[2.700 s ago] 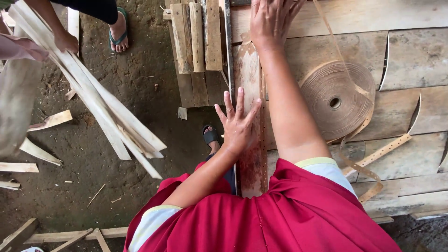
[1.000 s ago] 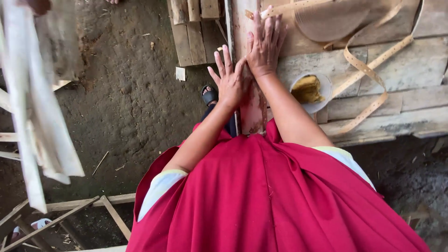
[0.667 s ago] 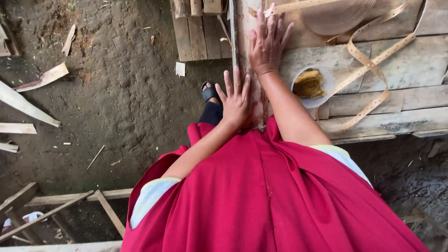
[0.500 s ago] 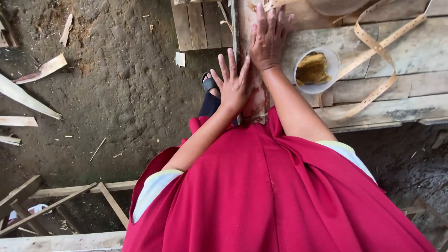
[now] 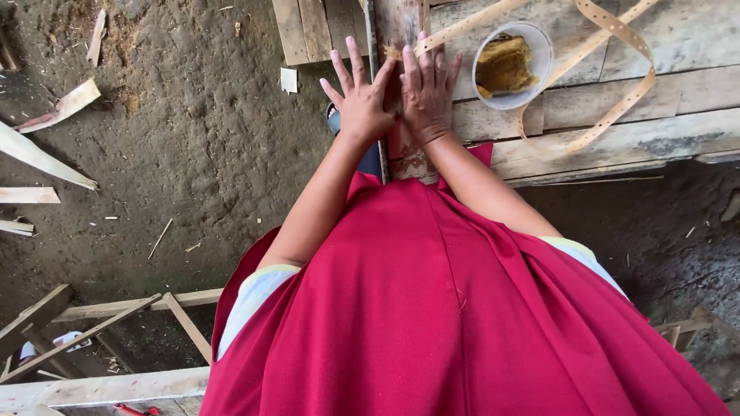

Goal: The person applies a brown paste from a small container onto thin bamboo strips using their fingers, then presses the strips onto a wooden plank. The person repeats this process for multiple strips, smoothing each one into place.

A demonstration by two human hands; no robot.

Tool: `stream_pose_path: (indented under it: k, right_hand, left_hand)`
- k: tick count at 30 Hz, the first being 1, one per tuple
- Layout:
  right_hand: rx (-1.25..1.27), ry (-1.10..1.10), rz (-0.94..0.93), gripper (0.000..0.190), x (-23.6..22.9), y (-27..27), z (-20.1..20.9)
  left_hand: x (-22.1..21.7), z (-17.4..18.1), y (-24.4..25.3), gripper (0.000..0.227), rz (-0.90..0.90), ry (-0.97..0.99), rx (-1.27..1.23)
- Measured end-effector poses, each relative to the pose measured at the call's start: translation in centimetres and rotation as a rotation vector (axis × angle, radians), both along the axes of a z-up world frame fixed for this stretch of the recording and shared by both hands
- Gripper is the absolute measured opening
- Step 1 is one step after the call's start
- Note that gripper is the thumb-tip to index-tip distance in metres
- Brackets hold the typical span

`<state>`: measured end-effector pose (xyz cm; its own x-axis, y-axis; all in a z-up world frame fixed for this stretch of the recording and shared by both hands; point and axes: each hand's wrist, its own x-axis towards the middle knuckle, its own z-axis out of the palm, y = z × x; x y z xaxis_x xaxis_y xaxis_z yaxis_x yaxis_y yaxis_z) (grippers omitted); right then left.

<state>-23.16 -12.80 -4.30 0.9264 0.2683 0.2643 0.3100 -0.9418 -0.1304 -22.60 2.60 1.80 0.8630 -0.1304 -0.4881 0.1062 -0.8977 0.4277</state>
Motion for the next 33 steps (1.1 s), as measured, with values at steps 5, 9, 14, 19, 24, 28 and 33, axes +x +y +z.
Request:
stream_pose_path:
  k: [5, 9, 14, 19, 24, 28, 33]
  right_hand:
    - [0.018, 0.064, 0.026, 0.044, -2.1, -0.1, 1.6]
    - [0.108, -0.056, 0.033, 0.039, -1.9, 0.1, 2.8]
    - [0.346, -0.129, 0.059, 0.035, -2.6, -0.9, 6.0]
    - [0.463, -0.239, 0.006, 0.033, -3.3, -2.7, 14.0]
    - [0.633, -0.241, 0.042, 0.037, -3.4, -5.8, 20.9]
    - [0.718, -0.336, 0.142, 0.02, -4.7, -7.2, 25.7]
    - [0.879, -0.322, 0.079, 0.027, -5.8, -9.0, 29.0]
  left_hand:
    - [0.2, 1.9, -0.6, 0.114, 0.005, 0.083, -0.009]
    - [0.5, 3.3, -1.1, 0.116, 0.03, 0.132, 0.013]
    - [-0.2, 1.5, -1.4, 0.113, 0.024, -0.058, 0.026]
    - [-1.7, 0.6, -3.2, 0.115, -0.038, -0.252, 0.044]
    - [-2.0, 5.7, -8.0, 0.094, -0.029, -0.495, -0.908]
    - [-1.9, 10.1, -11.4, 0.075, 0.001, -0.489, -1.19]
    - [-2.8, 14.5, -12.7, 0.023, -0.161, -0.322, -1.391]
